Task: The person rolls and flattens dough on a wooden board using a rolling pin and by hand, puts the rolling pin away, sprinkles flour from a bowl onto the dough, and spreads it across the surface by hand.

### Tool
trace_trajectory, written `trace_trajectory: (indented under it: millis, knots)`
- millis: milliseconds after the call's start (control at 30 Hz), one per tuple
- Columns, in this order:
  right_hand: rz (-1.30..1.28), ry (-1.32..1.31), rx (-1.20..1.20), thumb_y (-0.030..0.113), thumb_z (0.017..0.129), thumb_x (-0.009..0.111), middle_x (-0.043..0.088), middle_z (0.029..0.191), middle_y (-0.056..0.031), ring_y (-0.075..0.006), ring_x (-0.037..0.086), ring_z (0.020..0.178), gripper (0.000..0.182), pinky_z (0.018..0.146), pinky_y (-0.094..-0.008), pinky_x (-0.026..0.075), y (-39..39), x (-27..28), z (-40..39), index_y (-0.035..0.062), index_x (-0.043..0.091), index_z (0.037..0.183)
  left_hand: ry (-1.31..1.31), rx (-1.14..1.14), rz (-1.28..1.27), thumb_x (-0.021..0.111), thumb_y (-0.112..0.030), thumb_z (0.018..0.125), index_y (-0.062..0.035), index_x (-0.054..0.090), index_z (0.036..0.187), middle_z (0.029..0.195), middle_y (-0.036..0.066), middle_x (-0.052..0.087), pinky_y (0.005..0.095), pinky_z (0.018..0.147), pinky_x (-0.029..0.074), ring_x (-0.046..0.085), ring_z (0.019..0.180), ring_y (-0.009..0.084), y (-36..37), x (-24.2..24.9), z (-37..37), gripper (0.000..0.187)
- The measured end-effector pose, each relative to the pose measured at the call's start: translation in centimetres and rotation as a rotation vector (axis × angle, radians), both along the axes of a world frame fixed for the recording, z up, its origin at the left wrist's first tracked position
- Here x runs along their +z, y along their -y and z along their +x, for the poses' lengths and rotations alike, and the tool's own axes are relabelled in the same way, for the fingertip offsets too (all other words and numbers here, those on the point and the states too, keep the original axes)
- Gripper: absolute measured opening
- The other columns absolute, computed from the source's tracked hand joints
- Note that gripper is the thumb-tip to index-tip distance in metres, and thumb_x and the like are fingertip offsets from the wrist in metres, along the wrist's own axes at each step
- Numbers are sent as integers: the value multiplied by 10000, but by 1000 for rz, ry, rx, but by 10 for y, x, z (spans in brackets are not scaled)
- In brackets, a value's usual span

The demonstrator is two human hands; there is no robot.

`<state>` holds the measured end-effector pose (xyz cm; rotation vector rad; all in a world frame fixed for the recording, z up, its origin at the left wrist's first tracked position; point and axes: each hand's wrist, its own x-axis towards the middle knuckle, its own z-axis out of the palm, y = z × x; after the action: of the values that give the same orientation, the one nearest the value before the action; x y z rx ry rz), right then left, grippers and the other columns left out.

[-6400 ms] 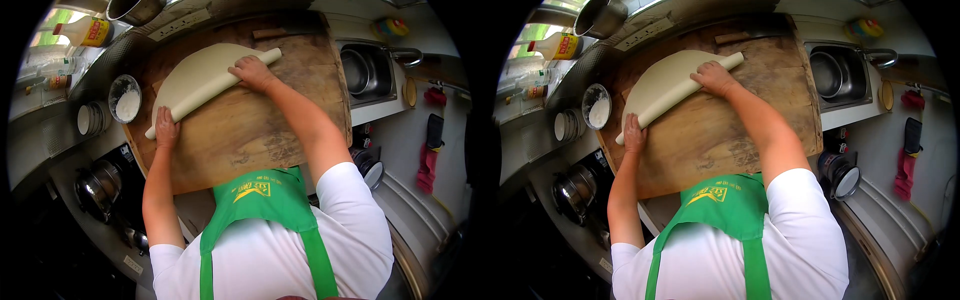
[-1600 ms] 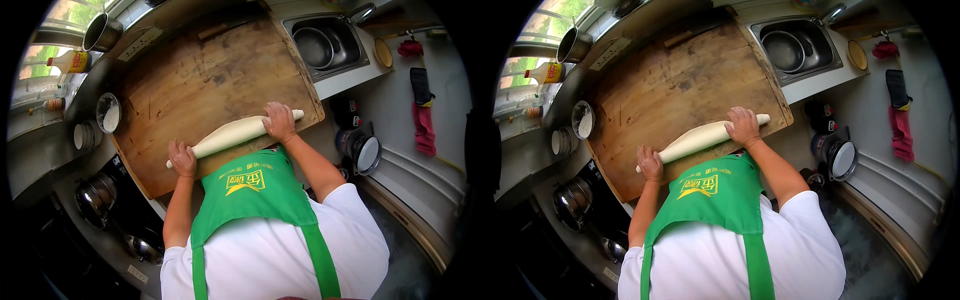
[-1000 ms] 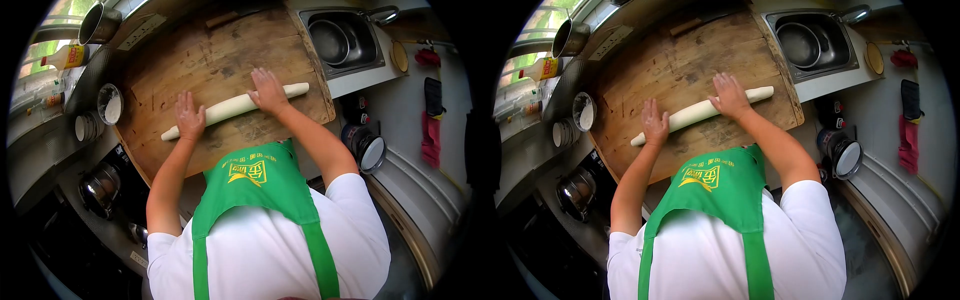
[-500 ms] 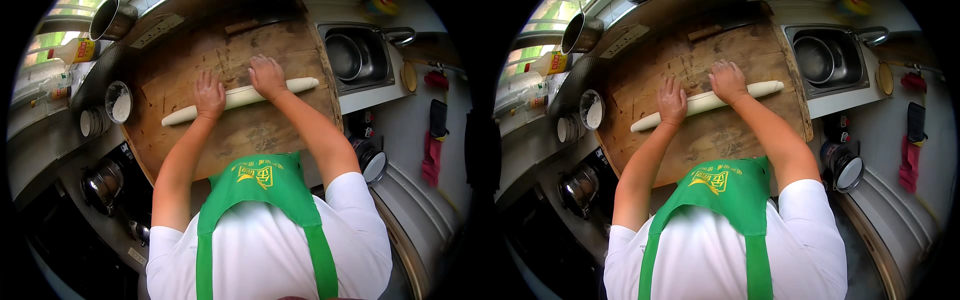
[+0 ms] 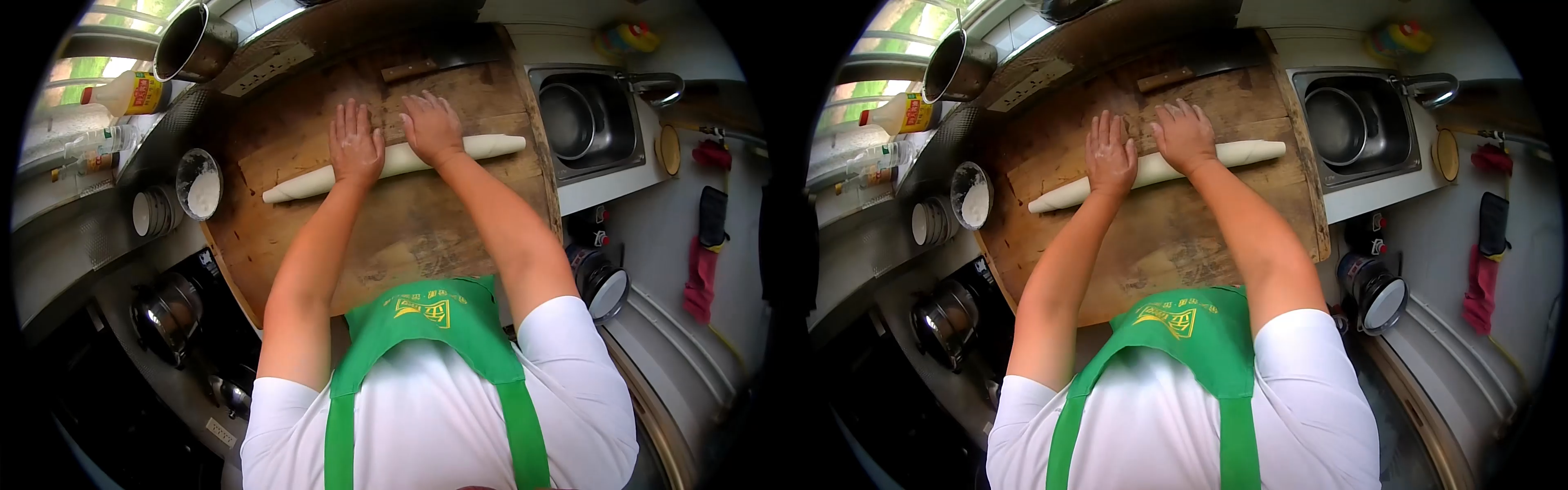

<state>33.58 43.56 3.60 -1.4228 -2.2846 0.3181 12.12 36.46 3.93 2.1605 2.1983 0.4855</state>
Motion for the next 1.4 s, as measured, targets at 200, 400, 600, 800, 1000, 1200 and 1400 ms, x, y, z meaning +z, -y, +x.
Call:
trace_trajectory:
  millis: [200, 400, 600, 800, 1000, 1200, 1400]
  knots:
    - [69, 136, 139, 377, 906, 680, 687, 1341, -67, -333, 580, 1332, 386, 1090, -491, 479, 16, -10, 74, 142, 732, 1209, -146, 85, -180, 609, -394, 907, -114, 590, 1470, 1638, 143, 441, 514, 1244, 313, 351, 1530, 423, 55, -17, -72, 629]
    - [-125, 220, -91, 430, 912, 672, 697, 1197, -73, -318, 642, 1105, 325, 917, -465, 530, -33, -5, 61, 122, 738, 992, 62, 23, -206, 565, -349, 956, -123, 702, 1282, 1473, 163, 584, 522, 1068, 496, 505, 1368, 431, -8, -5, -94, 419]
    - [-59, 271, 242, 498, 781, 854, 645, 1299, -146, -360, 581, 1240, 791, 1083, -509, 425, 10, 21, 89, 100, 566, 1401, 21, -137, -156, 658, -494, 921, -74, 661, 1224, 1155, 193, 659, 529, 1020, 455, 573, 1173, 397, 33, 15, -80, 517]
    - [-36, 402, 296, 326, 680, 908, 641, 1215, -113, -330, 590, 1165, 730, 1054, -488, 428, 3, -2, 82, 94, 584, 1292, 99, -71, 131, 698, -599, 860, -89, 685, 1129, 983, 134, 651, 451, 899, 488, 624, 981, 338, 70, -5, -86, 577]
    - [-22, 356, 578, 409, 652, 911, 646, 1033, -104, -319, 633, 968, 637, 855, -457, 497, 20, 4, -43, 98, 622, 1127, 116, 166, -121, 686, -470, 885, -58, 691, 995, 1075, 166, 681, 456, 912, 506, 642, 1048, 350, 141, 10, -190, 426]
    - [-61, 193, 829, 460, 753, 857, 606, 1294, -106, -312, 576, 1196, 784, 1004, -462, 458, 64, 29, -211, 101, 557, 1382, 635, 1085, 445, 663, -363, 1041, 9, 544, 1265, 1127, 144, 659, 363, 792, 595, 697, 954, 221, 189, -16, -307, 450]
    - [69, 272, 1035, 323, 830, 806, 605, 1229, -91, -297, 595, 1069, 746, 864, -439, 512, 108, 12, -292, 278, 523, 1520, 1585, 1224, 241, 551, -333, 1081, 30, 515, 1355, 1205, 166, 657, 390, 726, 646, 708, 958, 255, 141, 17, -361, 455]
